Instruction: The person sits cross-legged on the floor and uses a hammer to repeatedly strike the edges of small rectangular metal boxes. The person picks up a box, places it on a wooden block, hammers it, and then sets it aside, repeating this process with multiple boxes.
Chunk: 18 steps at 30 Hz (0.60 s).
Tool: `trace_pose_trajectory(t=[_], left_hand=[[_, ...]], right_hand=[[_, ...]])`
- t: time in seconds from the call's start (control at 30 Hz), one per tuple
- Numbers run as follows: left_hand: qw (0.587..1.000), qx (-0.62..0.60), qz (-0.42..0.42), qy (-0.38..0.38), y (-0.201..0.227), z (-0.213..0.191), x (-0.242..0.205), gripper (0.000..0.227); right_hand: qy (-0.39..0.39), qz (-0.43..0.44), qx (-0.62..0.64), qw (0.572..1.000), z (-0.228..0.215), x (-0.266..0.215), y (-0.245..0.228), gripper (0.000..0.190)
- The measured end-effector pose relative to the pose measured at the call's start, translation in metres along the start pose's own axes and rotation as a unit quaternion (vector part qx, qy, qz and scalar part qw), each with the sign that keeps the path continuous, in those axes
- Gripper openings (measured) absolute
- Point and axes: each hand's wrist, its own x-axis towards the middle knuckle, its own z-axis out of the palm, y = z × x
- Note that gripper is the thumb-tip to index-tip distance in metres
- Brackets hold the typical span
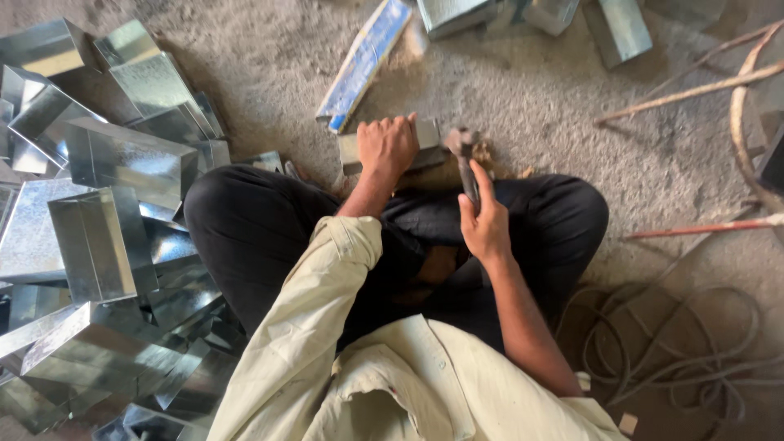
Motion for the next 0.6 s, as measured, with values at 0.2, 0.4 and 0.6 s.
trace_pose_trajectory(t=[0.2,0.4,0.6], left_hand=[[0.979,-0.092,-0.110,-0.143,-0.001,-0.038,0.016,0.052],[0.876,-0.462,-0.135,0.036,-0.021,0.005,-0.016,0.049],[0.844,-0.501,-0.172,0.082,-0.039,0.065,-0.043,0.049]], right_hand=[[0.009,0.044,0.043,0.998,-0.016,-0.018,-0.021,0.057],[-0.019,0.048,0.188,0.981,-0.016,-0.031,-0.075,0.059],[0.057,-0.114,0.218,0.968,-0.019,-0.028,-0.116,0.053]])
